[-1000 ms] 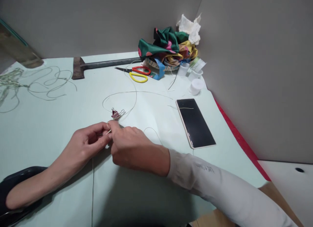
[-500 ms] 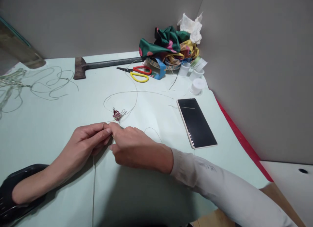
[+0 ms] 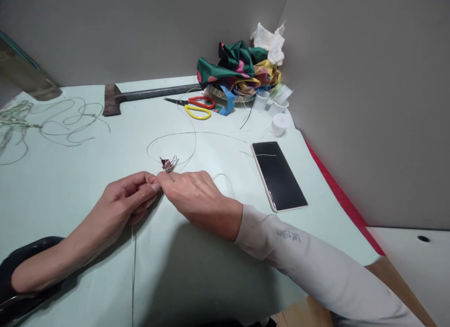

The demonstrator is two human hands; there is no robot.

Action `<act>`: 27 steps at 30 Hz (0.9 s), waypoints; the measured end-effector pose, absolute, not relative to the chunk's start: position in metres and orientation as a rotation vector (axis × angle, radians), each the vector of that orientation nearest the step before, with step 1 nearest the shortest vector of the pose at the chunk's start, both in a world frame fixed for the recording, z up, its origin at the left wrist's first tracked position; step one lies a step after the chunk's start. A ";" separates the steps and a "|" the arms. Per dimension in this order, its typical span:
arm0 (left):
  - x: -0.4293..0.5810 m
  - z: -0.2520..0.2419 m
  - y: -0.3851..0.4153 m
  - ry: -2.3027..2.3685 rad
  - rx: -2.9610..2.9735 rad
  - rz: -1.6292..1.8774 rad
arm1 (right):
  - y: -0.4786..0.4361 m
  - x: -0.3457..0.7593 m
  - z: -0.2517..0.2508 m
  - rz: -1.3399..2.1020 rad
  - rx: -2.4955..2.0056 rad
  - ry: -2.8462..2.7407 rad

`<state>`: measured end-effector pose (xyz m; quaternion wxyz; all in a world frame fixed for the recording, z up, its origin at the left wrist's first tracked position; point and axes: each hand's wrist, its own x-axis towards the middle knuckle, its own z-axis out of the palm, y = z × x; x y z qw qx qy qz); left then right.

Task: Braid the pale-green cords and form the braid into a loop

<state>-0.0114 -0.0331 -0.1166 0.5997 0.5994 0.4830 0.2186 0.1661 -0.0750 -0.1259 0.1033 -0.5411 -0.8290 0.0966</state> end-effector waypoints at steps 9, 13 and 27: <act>-0.013 -0.115 -0.030 1.091 1.219 0.402 | -0.066 0.163 -0.144 0.167 -1.454 -2.333; -0.012 -0.115 -0.033 1.147 1.164 0.482 | -0.067 0.167 -0.147 0.392 -1.343 -2.173; -0.007 -0.116 -0.044 1.117 1.168 0.768 | -0.070 0.167 -0.133 0.736 -1.463 -1.869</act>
